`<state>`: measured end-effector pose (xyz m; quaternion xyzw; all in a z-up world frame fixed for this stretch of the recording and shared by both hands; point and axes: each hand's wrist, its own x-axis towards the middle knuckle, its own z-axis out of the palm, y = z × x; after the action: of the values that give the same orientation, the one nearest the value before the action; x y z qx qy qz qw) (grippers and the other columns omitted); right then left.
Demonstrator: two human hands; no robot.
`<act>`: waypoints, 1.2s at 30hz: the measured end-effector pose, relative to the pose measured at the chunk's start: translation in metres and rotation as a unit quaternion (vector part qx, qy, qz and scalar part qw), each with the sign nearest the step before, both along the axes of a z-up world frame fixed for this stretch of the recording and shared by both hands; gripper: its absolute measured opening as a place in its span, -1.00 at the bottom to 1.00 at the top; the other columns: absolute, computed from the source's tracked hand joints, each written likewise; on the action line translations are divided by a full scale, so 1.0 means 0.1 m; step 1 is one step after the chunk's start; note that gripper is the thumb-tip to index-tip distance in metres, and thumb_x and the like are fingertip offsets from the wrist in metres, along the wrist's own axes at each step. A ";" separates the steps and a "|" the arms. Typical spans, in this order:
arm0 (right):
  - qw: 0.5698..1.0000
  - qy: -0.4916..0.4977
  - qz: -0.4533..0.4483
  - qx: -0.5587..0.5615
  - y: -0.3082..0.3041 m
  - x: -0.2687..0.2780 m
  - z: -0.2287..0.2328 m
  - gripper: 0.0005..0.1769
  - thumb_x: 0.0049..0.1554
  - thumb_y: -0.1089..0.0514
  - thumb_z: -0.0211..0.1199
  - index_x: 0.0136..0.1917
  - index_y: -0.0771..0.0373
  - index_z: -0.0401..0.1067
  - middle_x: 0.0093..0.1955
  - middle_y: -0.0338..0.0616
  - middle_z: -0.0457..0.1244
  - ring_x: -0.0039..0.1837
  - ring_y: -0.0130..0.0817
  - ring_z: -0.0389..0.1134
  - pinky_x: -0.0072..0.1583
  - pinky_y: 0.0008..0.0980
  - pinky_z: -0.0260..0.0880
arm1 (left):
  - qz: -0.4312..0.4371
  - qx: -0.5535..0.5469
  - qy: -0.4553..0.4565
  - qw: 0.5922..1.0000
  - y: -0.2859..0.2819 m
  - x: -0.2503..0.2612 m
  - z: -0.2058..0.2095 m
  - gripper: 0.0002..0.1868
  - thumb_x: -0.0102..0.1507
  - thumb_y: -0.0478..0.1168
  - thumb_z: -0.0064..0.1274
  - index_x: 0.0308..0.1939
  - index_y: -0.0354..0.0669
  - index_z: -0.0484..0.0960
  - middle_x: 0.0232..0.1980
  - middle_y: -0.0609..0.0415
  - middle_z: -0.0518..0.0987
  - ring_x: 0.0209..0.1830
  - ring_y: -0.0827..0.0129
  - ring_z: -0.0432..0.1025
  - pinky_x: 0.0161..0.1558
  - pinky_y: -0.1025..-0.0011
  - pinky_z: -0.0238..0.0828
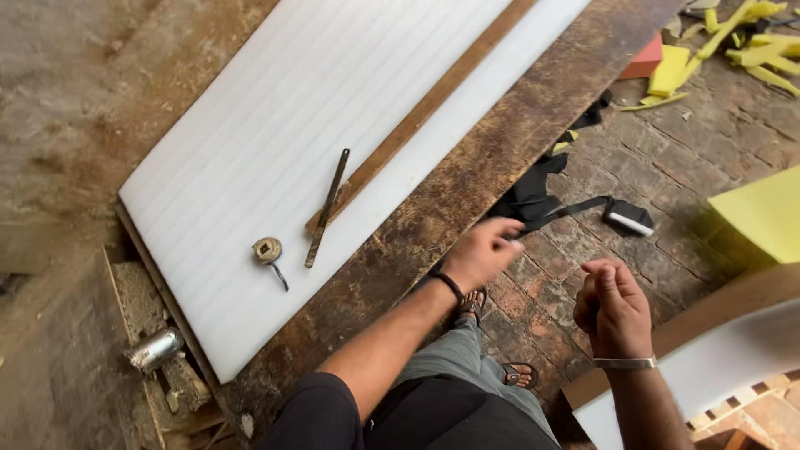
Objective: The person positions a white foam sheet on a wooden frame, aligns it, and then uses a long metal blade to cut the foam along the frame edge. The person handles the foam and blade throughout the clip.
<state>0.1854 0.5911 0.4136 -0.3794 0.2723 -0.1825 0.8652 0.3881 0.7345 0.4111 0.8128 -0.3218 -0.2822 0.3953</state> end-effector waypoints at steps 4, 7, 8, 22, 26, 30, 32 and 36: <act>0.987 0.114 0.116 -0.002 0.18 0.49 0.06 -0.77 0.30 0.09 0.13 0.17 0.20 0.40 -0.37 -0.39 0.05 -0.36 -0.55 0.05 -0.30 -0.47 0.15 | 0.292 0.170 -0.143 0.930 1.14 1.28 -0.14 -0.54 0.27 -0.23 0.17 0.27 -0.08 0.51 0.33 -0.08 0.51 0.19 0.19 0.48 0.07 0.30 0.50; 0.973 0.141 0.181 -0.011 0.43 0.79 0.14 -0.73 0.24 0.09 0.18 0.17 0.23 0.42 -0.32 -0.38 0.13 -0.30 -0.54 0.12 -0.24 -0.46 0.19 | 0.418 0.330 -0.127 0.837 1.98 1.74 -0.32 -0.46 0.21 -0.27 0.14 0.29 0.02 0.44 0.35 -0.09 0.42 0.23 0.09 0.41 0.08 0.14 0.46; 0.969 0.152 0.193 -0.025 0.49 0.89 0.16 -0.73 0.23 0.10 0.19 0.17 0.23 0.42 -0.32 -0.36 0.15 -0.30 -0.52 0.14 -0.24 -0.44 0.21 | 0.430 0.392 -0.141 0.801 2.16 1.81 -0.41 -0.42 0.15 -0.28 0.19 0.26 0.01 0.42 0.31 -0.11 0.39 0.24 0.02 0.36 0.14 0.04 0.34; 0.846 0.337 0.337 -0.238 0.59 1.88 0.28 -0.54 0.26 -0.08 0.16 0.36 0.10 0.29 -0.02 -0.34 0.34 -0.07 -0.55 0.40 -0.05 -0.40 0.46 | 0.319 -0.023 0.441 0.839 1.03 1.18 -0.43 -0.86 0.22 -0.35 0.21 -0.13 -0.14 0.68 -0.26 0.13 0.67 -0.33 0.37 0.48 -0.26 0.29 0.47; 0.917 0.282 0.250 -0.132 0.39 1.62 0.09 -0.58 0.30 0.02 0.09 0.38 0.17 0.27 -0.08 -0.20 0.40 -0.08 -0.50 0.44 -0.07 -0.41 0.49 | 0.152 -0.094 0.537 0.825 -0.10 0.94 -0.20 -0.90 0.25 -0.29 0.25 -0.16 -0.18 0.71 -0.29 0.12 0.69 -0.34 0.40 0.53 -0.24 0.34 0.51; 0.960 0.260 0.071 -0.071 -0.03 1.20 0.04 -0.60 0.34 0.12 0.06 0.39 0.29 0.27 -0.19 -0.12 0.35 -0.24 -0.42 0.39 -0.18 -0.37 0.47 | 0.039 -0.069 0.551 0.830 -1.01 0.64 -0.14 -0.87 0.26 -0.25 0.26 -0.14 -0.17 0.72 -0.30 0.13 0.67 -0.35 0.44 0.52 -0.22 0.37 0.51; 0.965 0.257 0.001 -0.057 -0.23 1.02 0.03 -0.54 0.31 0.15 0.05 0.46 0.21 0.19 -0.23 -0.13 0.33 -0.28 -0.44 0.36 -0.24 -0.40 0.41 | -0.001 -0.041 0.538 0.842 -1.36 0.47 -0.17 -0.86 0.26 -0.23 0.26 -0.14 -0.17 0.72 -0.30 0.15 0.67 -0.35 0.47 0.50 -0.22 0.39 0.49; 0.960 0.261 -0.091 -0.048 -0.72 0.80 -0.06 -0.39 0.27 0.20 0.09 0.55 0.11 0.05 -0.32 -0.13 0.30 -0.37 -0.45 0.30 -0.31 -0.43 0.32 | -0.044 -0.001 0.483 0.874 -2.03 0.26 -0.33 -0.84 0.28 -0.21 0.28 -0.14 -0.20 0.72 -0.32 0.19 0.60 -0.38 0.52 0.40 -0.26 0.44 0.40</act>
<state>0.2650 0.5192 0.4072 -0.4285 0.5133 -0.1680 0.7244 0.4137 0.5316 0.3780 0.5601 -0.1262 -0.6563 0.4896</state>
